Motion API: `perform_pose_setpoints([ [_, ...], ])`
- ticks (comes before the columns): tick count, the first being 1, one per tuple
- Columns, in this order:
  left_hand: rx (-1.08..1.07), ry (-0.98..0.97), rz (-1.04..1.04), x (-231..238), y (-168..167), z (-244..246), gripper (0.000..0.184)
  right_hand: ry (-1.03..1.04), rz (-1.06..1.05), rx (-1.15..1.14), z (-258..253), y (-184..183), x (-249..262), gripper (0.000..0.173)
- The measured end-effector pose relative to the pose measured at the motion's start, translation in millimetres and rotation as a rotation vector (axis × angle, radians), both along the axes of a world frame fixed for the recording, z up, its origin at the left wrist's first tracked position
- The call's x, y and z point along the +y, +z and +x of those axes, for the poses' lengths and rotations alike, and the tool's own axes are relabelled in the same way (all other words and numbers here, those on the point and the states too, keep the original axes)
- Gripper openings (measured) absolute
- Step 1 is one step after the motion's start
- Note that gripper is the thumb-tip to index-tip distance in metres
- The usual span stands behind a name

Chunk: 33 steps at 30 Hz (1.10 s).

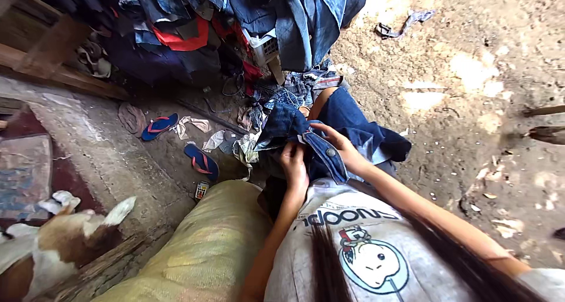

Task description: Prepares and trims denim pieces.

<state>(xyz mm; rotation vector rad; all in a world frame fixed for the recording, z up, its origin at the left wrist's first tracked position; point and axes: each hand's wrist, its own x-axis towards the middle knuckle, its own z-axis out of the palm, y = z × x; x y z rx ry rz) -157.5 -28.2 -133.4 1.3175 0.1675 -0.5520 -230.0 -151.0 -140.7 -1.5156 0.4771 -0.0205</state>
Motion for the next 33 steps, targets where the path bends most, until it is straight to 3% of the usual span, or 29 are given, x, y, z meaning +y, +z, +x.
perform_pose_setpoints([
  [2,-0.071,0.031,0.036,-10.3,-3.0,0.5,0.015,-0.07,0.373,0.076,3.1,4.1,6.3,0.037],
  [4,-0.122,0.052,0.069,-17.1,-7.4,-1.4,0.015,-0.061,0.593,0.168,1.7,8.3,5.3,0.018],
  [6,-0.157,0.069,0.096,-22.3,-10.3,-1.9,0.015,-0.026,0.638,0.23,-2.5,11.6,-0.4,0.026],
  [9,-0.216,0.079,0.15,-22.8,-11.6,-1.4,0.015,0.031,0.444,0.253,-18.0,17.5,-5.6,0.026],
  [11,-0.258,0.061,0.185,-20.7,-11.5,-1.0,0.014,0.06,0.321,0.197,-27.3,21.0,-6.1,0.042],
  [15,-0.319,-0.024,0.227,-15.0,-12.0,-7.0,0.009,0.039,0.267,0.119,-24.6,25.0,2.8,0.051],
  [17,-0.356,-0.074,0.254,-11.5,-10.0,-10.0,0.007,0.006,0.247,0.091,-21.3,22.3,5.3,0.049],
  [21,-0.379,-0.14,0.278,-2.5,-0.5,-18.1,0.006,0.006,0.145,0.005,-24.3,5.6,3.3,0.025],
  [28,-0.453,-0.113,0.292,-0.6,5.2,-33.1,0.005,-0.104,-0.226,-0.258,-37.0,-25.5,7.0,0.03],
  [33,-0.598,-0.197,0.304,14.9,1.1,-30.2,0.003,0.037,-0.17,-0.384,-36.3,-27.3,-2.6,0.027],
])
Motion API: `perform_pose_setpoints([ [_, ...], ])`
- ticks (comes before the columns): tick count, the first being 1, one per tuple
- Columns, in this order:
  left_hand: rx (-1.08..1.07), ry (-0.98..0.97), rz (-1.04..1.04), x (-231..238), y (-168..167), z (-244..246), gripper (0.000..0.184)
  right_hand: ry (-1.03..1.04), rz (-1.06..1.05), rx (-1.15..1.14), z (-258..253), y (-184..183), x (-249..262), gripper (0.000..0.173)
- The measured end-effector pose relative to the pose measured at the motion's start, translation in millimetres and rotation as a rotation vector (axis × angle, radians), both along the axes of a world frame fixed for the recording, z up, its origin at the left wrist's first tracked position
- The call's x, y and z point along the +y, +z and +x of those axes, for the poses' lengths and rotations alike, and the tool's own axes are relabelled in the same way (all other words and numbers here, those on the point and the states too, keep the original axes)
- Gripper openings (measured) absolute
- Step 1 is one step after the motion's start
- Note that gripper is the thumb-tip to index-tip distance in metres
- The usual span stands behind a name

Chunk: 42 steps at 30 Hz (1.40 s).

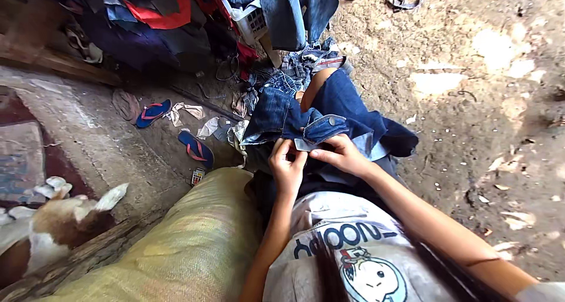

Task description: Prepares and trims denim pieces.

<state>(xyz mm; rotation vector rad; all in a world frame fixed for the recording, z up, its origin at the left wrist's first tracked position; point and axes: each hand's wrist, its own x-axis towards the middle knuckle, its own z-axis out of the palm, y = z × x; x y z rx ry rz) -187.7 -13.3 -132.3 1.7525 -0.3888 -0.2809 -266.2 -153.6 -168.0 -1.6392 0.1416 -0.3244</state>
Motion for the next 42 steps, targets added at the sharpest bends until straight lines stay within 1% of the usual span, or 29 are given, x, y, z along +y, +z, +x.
perform_pose_setpoints([
  [2,-0.076,-0.068,-0.003,10.7,-3.7,6.1,0.005,0.063,-0.039,-0.037,3.7,0.3,-4.6,0.024],
  [4,-0.109,-0.097,-0.025,20.2,-5.5,12.2,0.006,0.079,-0.168,-0.089,7.7,-0.6,-4.4,0.026],
  [5,-0.076,-0.083,-0.054,22.3,-5.5,12.5,0.006,0.055,-0.253,-0.13,9.1,-0.6,-1.6,0.028],
  [7,0.086,-0.026,-0.146,21.5,-5.2,6.8,0.011,-0.026,-0.423,-0.227,11.4,-0.8,4.8,0.032],
  [10,0.332,0.026,-0.268,14.9,0.1,-3.0,0.022,-0.113,-0.637,-0.291,10.6,2.0,1.1,0.029],
  [12,0.408,0.03,-0.281,12.9,1.6,-4.6,0.022,-0.131,-0.764,-0.36,12.4,2.5,-5.8,0.026],
  [14,0.398,-0.007,-0.277,13.5,0.8,-2.0,0.021,-0.105,-0.815,-0.371,14.7,4.9,-14.5,0.028],
  [15,0.364,-0.031,-0.279,14.3,0.6,-0.3,0.021,-0.093,-0.797,-0.355,14.9,6.9,-17.7,0.028],
  [17,0.262,-0.08,-0.29,16.7,0.6,3.3,0.017,-0.123,-0.721,-0.308,14.1,12.1,-20.1,0.023],
  [19,0.163,-0.117,-0.305,19.1,0.6,6.5,0.01,-0.17,-0.702,-0.273,11.2,11.4,-18.8,0.026],
  [20,0.117,-0.122,-0.296,21.0,0.0,6.3,0.007,-0.178,-0.675,-0.232,9.0,10.5,-15.1,0.028],
  [22,-0.011,-0.117,-0.221,25.9,-3.5,4.8,0.005,-0.179,-0.545,-0.123,3.7,5.4,-1.3,0.024],
  [23,-0.08,-0.099,-0.17,26.5,-6.3,3.8,0.005,-0.167,-0.436,-0.069,2.2,4.0,6.6,0.027],
  [24,-0.133,-0.074,-0.121,25.6,-9.0,2.1,0.004,-0.121,-0.313,-0.009,1.7,5.7,12.9,0.035],
  [25,-0.177,-0.056,-0.077,24.1,-11.7,0.4,0.004,-0.037,-0.196,0.04,3.4,10.4,17.0,0.048],
  [26,-0.22,-0.043,-0.036,23.1,-14.1,-1.3,0.005,0.034,-0.12,0.083,8.1,14.7,20.3,0.056],
  [27,-0.257,-0.035,0.003,23.0,-16.8,-2.8,0.005,0.064,-0.085,0.121,13.2,15.9,22.6,0.06],
  [30,-0.359,-0.019,0.072,23.0,-18.9,-1.6,0.004,0.019,-0.028,0.13,24.0,10.7,28.5,0.058],
  [32,-0.385,0.005,0.1,21.9,-16.9,-3.1,0.004,-0.006,-0.02,0.133,26.1,12.0,32.5,0.056],
  [36,-0.352,0.05,0.155,16.9,-21.4,-5.3,0.006,-0.066,-0.113,0.166,32.6,6.2,34.6,0.053],
  [38,-0.285,0.056,0.131,15.9,-25.9,-5.0,0.006,-0.097,-0.172,0.181,36.0,2.2,33.5,0.054],
  [39,-0.208,0.064,0.083,15.5,-27.1,-4.4,0.006,-0.11,-0.182,0.17,38.6,1.2,32.5,0.053],
  [40,-0.079,0.071,0.008,16.8,-27.7,-5.2,0.005,-0.108,-0.15,0.152,39.4,1.3,32.2,0.052],
  [41,0.08,0.078,-0.088,17.9,-28.0,-5.6,0.005,-0.086,-0.07,0.128,39.9,3.4,31.4,0.048],
  [42,0.233,0.09,-0.18,17.5,-27.1,-4.8,0.008,-0.051,0.06,0.111,40.8,6.8,29.8,0.041],
])
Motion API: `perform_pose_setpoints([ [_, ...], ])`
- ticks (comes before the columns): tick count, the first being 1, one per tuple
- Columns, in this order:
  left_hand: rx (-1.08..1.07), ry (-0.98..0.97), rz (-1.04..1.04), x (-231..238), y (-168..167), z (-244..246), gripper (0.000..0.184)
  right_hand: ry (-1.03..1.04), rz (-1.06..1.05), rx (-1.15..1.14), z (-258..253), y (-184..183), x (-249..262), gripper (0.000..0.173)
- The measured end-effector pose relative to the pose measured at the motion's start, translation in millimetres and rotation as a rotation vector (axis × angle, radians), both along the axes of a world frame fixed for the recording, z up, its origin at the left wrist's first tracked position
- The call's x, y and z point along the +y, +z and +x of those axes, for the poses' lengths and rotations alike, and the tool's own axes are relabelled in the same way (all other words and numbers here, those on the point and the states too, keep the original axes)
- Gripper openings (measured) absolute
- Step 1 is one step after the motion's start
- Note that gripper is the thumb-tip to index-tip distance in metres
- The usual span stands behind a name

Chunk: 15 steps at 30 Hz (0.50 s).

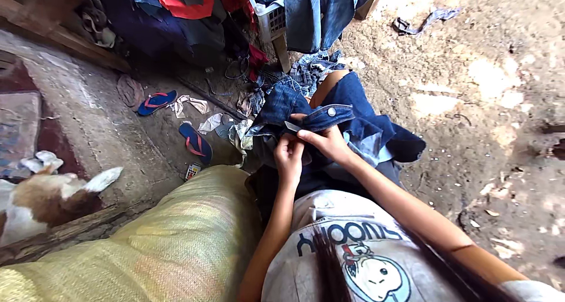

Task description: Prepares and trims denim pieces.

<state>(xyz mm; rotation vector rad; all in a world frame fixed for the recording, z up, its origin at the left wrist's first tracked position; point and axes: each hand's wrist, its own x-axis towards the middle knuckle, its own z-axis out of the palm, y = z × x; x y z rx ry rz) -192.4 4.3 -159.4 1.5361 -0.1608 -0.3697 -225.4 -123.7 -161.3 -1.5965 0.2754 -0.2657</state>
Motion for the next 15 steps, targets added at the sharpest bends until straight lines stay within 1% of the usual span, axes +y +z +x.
perform_pose_setpoints([
  [2,0.217,0.021,-0.128,-0.5,6.4,2.4,0.011,0.05,0.347,0.075,0.6,8.9,-1.3,0.026],
  [3,0.264,0.017,-0.144,0.8,9.6,2.5,0.011,0.092,0.518,0.156,-1.4,13.6,-1.7,0.024],
  [4,0.281,0.007,-0.134,1.2,12.2,3.1,0.01,0.142,0.646,0.22,-3.5,16.3,-4.4,0.03],
  [5,0.282,-0.003,-0.112,0.2,14.6,3.7,0.01,0.173,0.722,0.254,-5.3,17.3,-7.5,0.035],
  [7,0.275,-0.026,-0.08,-1.3,19.9,4.6,0.01,0.183,0.758,0.259,-10.2,16.8,-10.7,0.039],
  [9,0.249,-0.059,-0.037,-3.2,23.8,8.0,0.008,0.154,0.712,0.23,-14.0,17.0,-10.0,0.036],
  [11,0.224,-0.072,0.018,-6.5,23.5,10.6,0.007,0.075,0.571,0.181,-16.2,19.2,-4.3,0.03],
  [12,0.228,-0.073,0.03,-8.7,23.4,11.6,0.009,0.02,0.434,0.127,-16.3,18.4,-2.4,0.026],
  [13,0.232,-0.079,0.027,-10.0,23.6,11.4,0.007,-0.007,0.256,0.053,-17.4,14.4,-3.4,0.026],
  [14,0.231,-0.084,0.017,-10.6,24.2,10.4,0.006,-0.012,0.048,-0.008,-18.9,9.1,-6.6,0.032],
  [15,0.233,-0.083,0.001,-11.2,25.7,9.0,0.011,-0.025,-0.152,-0.045,-19.9,3.6,-9.6,0.041],
])
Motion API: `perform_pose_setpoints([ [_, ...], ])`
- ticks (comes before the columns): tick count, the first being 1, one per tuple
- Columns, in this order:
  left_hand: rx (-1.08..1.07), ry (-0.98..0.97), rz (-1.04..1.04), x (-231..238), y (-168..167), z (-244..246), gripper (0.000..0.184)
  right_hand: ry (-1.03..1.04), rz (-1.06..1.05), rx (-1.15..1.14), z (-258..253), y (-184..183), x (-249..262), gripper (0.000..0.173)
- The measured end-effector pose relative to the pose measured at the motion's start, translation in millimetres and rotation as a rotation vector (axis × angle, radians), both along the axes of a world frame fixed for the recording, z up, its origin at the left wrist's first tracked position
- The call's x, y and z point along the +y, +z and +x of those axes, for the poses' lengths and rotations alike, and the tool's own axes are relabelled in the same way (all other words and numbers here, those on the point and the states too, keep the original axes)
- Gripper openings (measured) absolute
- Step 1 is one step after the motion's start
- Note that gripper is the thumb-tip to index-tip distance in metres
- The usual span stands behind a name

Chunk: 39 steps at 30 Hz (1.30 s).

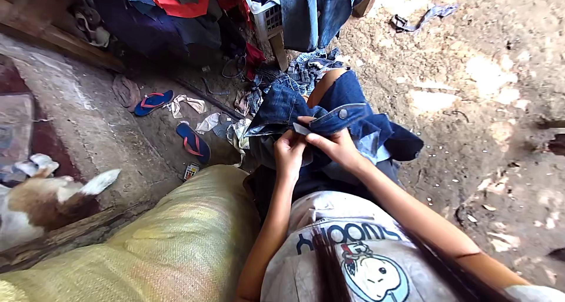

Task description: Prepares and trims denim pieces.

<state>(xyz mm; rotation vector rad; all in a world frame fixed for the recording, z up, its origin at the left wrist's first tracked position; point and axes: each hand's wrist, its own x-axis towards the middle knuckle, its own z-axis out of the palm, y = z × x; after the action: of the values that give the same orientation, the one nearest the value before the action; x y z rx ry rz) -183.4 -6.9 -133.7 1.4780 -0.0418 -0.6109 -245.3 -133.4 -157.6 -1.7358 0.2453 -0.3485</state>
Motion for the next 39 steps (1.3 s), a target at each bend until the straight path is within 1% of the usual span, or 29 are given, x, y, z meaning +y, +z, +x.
perform_pose_setpoints([
  [2,0.011,0.021,-0.03,-1.5,5.5,-3.5,0.018,-0.034,-0.305,-0.084,-1.2,-6.2,-5.6,0.052],
  [3,0.016,0.026,-0.044,-2.3,8.6,-4.9,0.019,-0.039,-0.383,-0.135,-1.2,-7.3,-8.8,0.054],
  [4,0.02,0.031,-0.049,-3.0,11.8,-6.5,0.019,-0.043,-0.406,-0.194,-0.1,-8.7,-11.1,0.055],
  [5,0.02,0.034,-0.049,-3.4,14.4,-8.4,0.019,-0.032,-0.376,-0.239,1.0,-9.6,-12.5,0.056],
  [6,0.013,0.033,-0.051,-3.6,16.3,-9.9,0.018,-0.002,-0.289,-0.257,1.4,-9.0,-13.6,0.055],
  [7,-0.003,0.027,-0.052,-3.7,17.0,-10.6,0.017,0.057,-0.147,-0.247,1.4,-6.7,-15.2,0.053],
  [8,-0.016,0.019,-0.052,-3.4,16.7,-10.9,0.015,0.12,0.043,-0.221,1.2,-3.6,-16.1,0.049],
  [10,-0.029,-0.005,-0.059,-1.9,15.2,-10.9,0.01,0.17,0.388,-0.1,0.4,1.6,-16.8,0.039],
  [12,-0.047,-0.025,-0.057,-1.1,14.3,-10.3,0.005,0.221,0.673,0.013,0.2,2.3,-16.9,0.037],
  [13,-0.055,-0.032,-0.054,-0.9,13.3,-9.4,0.004,0.251,0.758,0.057,-0.3,2.7,-18.3,0.04],
  [15,-0.086,-0.041,-0.033,0.6,10.4,-8.7,0.006,0.277,0.812,0.092,-1.9,2.5,-19.2,0.045],
  [17,-0.142,-0.042,0.02,1.4,8.8,-8.1,0.007,0.235,0.721,0.046,-1.8,2.5,-16.3,0.04],
  [18,-0.173,-0.046,0.048,2.2,8.6,-8.5,0.005,0.189,0.608,-0.003,-1.7,2.4,-13.6,0.037],
  [19,-0.203,-0.05,0.067,3.0,8.7,-8.6,0.003,0.143,0.454,-0.055,-0.8,2.4,-11.7,0.039],
  [21,-0.232,-0.044,0.084,4.7,11.0,-9.6,0.012,0.106,0.172,-0.141,1.2,1.6,-9.6,0.053],
  [22,-0.237,-0.039,0.093,5.0,11.6,-10.6,0.012,0.078,0.062,-0.152,2.0,0.5,-8.6,0.058],
  [24,-0.247,-0.022,0.088,5.7,10.8,-11.7,0.011,0.038,-0.089,-0.136,1.6,-0.6,-7.2,0.061],
  [26,-0.269,0.013,0.059,5.9,9.5,-12.3,0.011,0.019,-0.186,-0.155,2.2,-2.1,-5.8,0.056],
  [30,-0.287,0.054,0.037,4.1,11.7,-13.3,0.013,0.005,-0.296,-0.284,1.9,-5.8,-6.4,0.048],
  [31,-0.246,0.066,0.018,3.4,12.0,-13.9,0.014,0.01,-0.322,-0.311,2.5,-6.6,-7.7,0.048],
  [33,-0.086,0.109,-0.056,1.2,13.4,-16.9,0.019,0.021,-0.328,-0.35,4.0,-10.8,-9.6,0.051],
  [35,0.025,0.143,-0.107,-1.2,16.6,-17.7,0.023,0.066,-0.195,-0.338,4.9,-11.5,-10.4,0.048],
  [37,0.027,0.138,-0.124,-0.9,18.6,-16.8,0.022,0.123,0.004,-0.306,3.6,-8.0,-8.9,0.047],
  [38,0.009,0.127,-0.131,0.3,19.0,-16.1,0.021,0.121,0.03,-0.305,3.2,-8.2,-8.7,0.05],
  [39,-0.013,0.111,-0.131,1.8,19.0,-15.4,0.019,0.103,-0.015,-0.311,2.2,-9.9,-9.8,0.051],
])
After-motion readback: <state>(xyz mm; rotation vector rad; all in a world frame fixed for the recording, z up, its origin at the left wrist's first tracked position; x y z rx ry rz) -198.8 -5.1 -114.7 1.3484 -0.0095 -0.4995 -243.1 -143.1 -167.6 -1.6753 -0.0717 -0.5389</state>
